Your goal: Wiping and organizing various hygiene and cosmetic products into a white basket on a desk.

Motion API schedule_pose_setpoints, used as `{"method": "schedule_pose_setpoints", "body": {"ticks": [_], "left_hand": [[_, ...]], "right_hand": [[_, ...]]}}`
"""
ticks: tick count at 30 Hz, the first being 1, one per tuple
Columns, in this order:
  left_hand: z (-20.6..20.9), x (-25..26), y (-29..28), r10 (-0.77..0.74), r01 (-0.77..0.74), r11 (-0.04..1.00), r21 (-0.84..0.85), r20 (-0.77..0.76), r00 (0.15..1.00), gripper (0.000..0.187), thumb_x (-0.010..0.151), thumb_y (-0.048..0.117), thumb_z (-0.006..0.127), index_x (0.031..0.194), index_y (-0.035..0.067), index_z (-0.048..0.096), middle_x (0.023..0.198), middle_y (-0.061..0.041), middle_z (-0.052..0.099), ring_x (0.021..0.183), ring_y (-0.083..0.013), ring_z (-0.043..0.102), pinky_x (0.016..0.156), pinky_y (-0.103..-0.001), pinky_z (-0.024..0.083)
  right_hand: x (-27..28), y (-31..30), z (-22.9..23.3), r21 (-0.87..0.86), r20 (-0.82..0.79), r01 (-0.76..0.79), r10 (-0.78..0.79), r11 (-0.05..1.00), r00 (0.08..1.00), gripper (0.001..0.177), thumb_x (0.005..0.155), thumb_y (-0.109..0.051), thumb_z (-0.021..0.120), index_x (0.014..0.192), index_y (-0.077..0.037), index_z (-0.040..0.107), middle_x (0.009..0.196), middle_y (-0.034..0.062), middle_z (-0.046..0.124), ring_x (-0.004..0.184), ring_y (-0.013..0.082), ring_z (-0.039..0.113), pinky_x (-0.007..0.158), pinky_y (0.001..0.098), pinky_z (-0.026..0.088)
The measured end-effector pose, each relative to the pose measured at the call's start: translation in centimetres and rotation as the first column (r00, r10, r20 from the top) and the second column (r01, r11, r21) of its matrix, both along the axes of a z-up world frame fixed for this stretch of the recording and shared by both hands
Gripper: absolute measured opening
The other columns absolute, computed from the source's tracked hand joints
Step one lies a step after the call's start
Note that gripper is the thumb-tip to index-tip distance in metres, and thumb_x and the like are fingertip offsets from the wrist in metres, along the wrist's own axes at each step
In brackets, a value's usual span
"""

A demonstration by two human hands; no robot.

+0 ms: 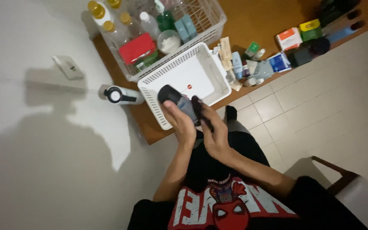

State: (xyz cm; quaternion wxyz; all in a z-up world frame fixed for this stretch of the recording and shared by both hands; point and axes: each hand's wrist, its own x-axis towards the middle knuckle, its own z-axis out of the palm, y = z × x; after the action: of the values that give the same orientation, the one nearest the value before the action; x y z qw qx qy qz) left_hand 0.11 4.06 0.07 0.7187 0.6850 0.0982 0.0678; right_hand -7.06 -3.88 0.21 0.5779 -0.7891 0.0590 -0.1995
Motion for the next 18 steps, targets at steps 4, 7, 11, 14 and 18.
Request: {"method": "schedule_pose_setpoints", "body": {"ticks": [4,7,11,14,18], "left_hand": [[-2.2,0.9,-4.2,0.011,-0.016,1.000,0.015,0.266,0.964,0.084,0.106,0.067,0.031,0.143,-0.007,0.019,0.114,-0.022,0.058,0.096,-0.0245,0.065,0.082,-0.036,0.059],[-5.1,2.4,-7.2,-0.087,-0.018,0.984,0.180,0.555,0.827,0.077,0.104,0.069,0.038,0.134,-0.001,0.029,0.110,-0.016,0.061,0.099,-0.0236,0.067,0.084,-0.035,0.061],[-4.0,3.6,-11.4,-0.049,0.082,0.995,-0.058,0.430,0.902,0.081,0.099,0.066,0.059,0.138,0.000,0.031,0.114,-0.016,0.060,0.101,-0.0230,0.065,0.092,-0.038,0.057],[-3.8,4.7,-13.5,-0.093,0.099,0.995,0.001,0.340,0.936,0.070,0.102,0.051,0.067,0.140,0.000,0.038,0.114,-0.014,0.057,0.103,-0.0206,0.061,0.095,-0.035,0.055],[-3.0,5.7,-16.2,-0.184,0.133,0.959,0.251,0.194,0.964,0.055,0.101,0.027,0.073,0.138,-0.003,0.046,0.119,-0.012,0.059,0.111,-0.0201,0.062,0.099,-0.034,0.054]], "right_hand": [[1.7,-3.5,0.8,0.657,-0.306,0.166,0.058,0.735,0.950,0.032,0.103,-0.010,0.056,0.134,-0.001,0.055,0.118,0.0117,0.067,0.104,0.0190,0.066,0.090,0.0359,0.056],[3.2,-8.0,0.4,0.899,-0.335,0.265,0.157,0.349,0.929,0.023,0.101,-0.009,0.061,0.123,-0.002,0.060,0.113,0.0084,0.067,0.103,0.0178,0.067,0.089,0.0344,0.056],[4.9,-15.2,-1.2,0.835,-0.352,0.230,0.163,0.500,0.922,0.026,0.093,0.001,0.067,0.118,0.001,0.062,0.109,0.0088,0.069,0.099,0.0182,0.067,0.087,0.0336,0.056],[7.2,-21.0,-0.8,0.679,-0.308,0.168,0.069,0.715,0.949,0.030,0.093,0.003,0.068,0.122,0.003,0.061,0.112,0.0087,0.069,0.103,0.0170,0.066,0.091,0.0324,0.055],[12.5,-28.7,-1.8,0.184,-0.147,0.093,-0.066,0.978,0.987,0.029,0.098,0.004,0.066,0.127,0.004,0.061,0.112,0.0118,0.069,0.105,0.0173,0.065,0.094,0.0317,0.054]]}}
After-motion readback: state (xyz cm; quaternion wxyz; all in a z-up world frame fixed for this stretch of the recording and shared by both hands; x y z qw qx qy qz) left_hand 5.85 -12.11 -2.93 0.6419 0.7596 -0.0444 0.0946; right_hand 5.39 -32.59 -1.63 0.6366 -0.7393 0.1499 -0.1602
